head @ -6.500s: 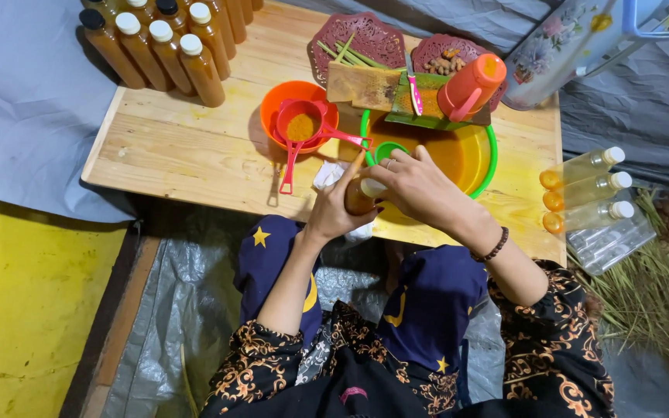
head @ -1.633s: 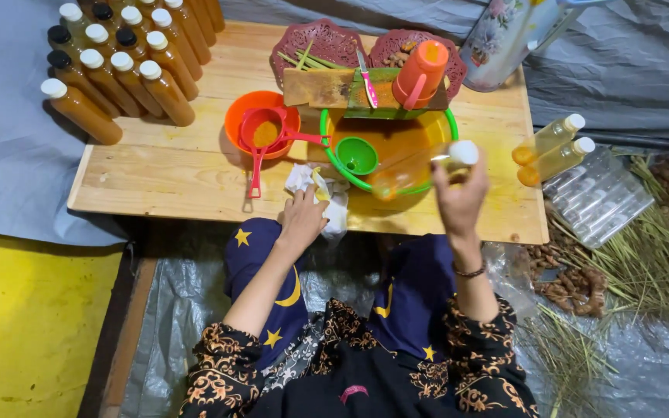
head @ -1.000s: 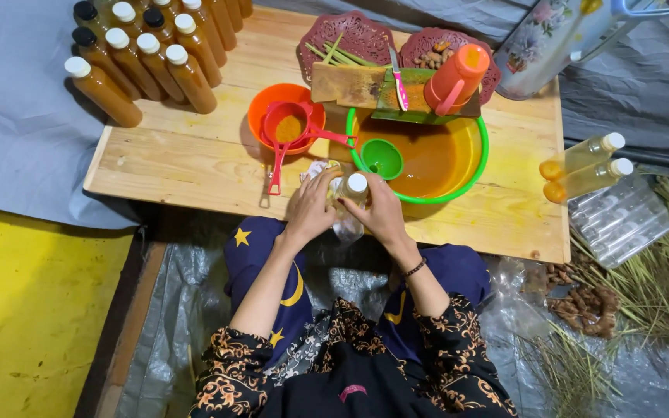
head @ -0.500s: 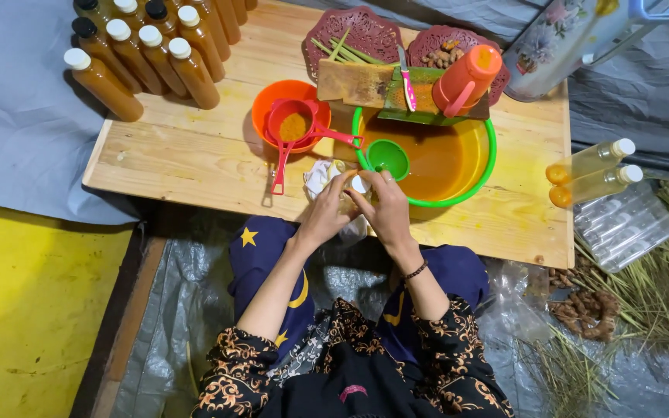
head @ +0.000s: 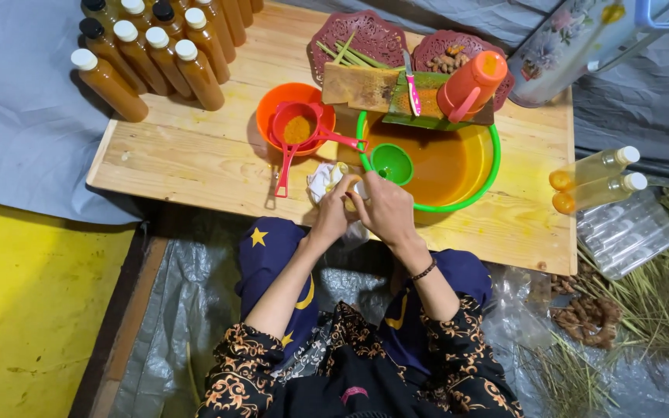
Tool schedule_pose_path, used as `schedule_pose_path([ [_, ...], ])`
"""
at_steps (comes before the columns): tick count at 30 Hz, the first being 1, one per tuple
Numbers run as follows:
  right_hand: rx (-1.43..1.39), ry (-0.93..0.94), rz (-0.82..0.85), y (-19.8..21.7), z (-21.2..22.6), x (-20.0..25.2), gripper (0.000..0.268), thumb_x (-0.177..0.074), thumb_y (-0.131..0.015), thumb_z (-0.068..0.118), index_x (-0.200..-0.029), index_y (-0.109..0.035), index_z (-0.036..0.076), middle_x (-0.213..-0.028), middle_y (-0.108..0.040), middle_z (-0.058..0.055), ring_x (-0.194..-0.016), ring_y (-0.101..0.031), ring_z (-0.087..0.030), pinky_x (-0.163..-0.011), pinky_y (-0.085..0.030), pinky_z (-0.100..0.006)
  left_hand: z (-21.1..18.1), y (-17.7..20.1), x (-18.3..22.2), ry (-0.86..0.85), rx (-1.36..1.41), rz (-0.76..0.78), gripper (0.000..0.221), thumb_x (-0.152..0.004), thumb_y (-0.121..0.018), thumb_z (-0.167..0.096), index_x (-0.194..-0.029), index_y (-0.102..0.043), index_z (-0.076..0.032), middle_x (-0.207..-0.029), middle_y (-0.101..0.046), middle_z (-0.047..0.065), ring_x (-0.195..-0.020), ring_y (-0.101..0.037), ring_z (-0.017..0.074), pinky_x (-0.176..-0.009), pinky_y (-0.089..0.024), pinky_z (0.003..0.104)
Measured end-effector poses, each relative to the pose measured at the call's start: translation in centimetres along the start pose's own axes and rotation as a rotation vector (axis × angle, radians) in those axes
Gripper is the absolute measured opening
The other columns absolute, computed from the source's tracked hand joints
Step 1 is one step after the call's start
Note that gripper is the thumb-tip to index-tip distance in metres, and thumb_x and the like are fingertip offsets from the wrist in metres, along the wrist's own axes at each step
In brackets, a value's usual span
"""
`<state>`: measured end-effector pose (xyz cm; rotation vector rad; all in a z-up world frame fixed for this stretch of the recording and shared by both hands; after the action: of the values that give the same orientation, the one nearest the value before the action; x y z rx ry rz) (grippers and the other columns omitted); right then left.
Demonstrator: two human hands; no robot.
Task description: Filtering a thick turmeric mixture through a sieve and filling bottles with the resulting liquid.
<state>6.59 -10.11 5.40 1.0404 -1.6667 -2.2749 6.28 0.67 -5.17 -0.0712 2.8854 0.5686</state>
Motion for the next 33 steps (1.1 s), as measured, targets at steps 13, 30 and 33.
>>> schedule_pose_path([
  [13,0.07,0.354,0.082,2.1,-0.1,-1.3,0.017,-0.083,-0.056,0.026,-0.097,-0.052,0.018,-0.081,-0.05,0.0,-0.075,-0.054,-0.02,-0.062,-0.042,-0.029,-1.5,1.4,-0.7,0.041,0.015,0.088,0.06,-0.064,-0.079,-0.025,-0.115,-0.048,-0.02,-0.107,-0.061,0.014,-0.103,-0.057,0.0387,-0.086,-0.047,0.05],
  [30,-0.08,0.295,0.196,3.1,0.7,-1.7,0.023,-0.078,-0.066,0.018,-0.098,-0.054,0.017,-0.087,-0.053,-0.002,-0.078,-0.054,-0.022,-0.067,-0.045,-0.032,-3.2,2.4,-0.3,0.119,0.034,0.103,0.056,-0.066,-0.076,-0.035,-0.114,-0.048,-0.023,-0.104,-0.062,0.014,-0.103,-0.057,0.0375,-0.088,-0.046,0.051],
  [33,-0.33,0.164,0.229,4.0,-1.6,-1.5,0.032,-0.078,-0.067,0.011,-0.108,-0.055,0.018,-0.097,-0.057,-0.006,-0.089,-0.056,-0.027,-0.076,-0.047,-0.036,-3.4,2.3,-0.2,0.131,-0.007,0.099,0.055,-0.067,-0.076,-0.034,-0.112,-0.048,-0.021,-0.103,-0.062,0.015,-0.101,-0.058,0.0375,-0.088,-0.046,0.05],
])
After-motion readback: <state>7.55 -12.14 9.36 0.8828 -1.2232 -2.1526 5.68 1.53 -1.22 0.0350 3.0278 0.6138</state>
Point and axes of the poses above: each hand's wrist, its own x-axis away from the middle knuckle, its own y-axis out of the back of the hand, z = x × y, the point moved 4 cm from there along -x, towards the middle knuckle
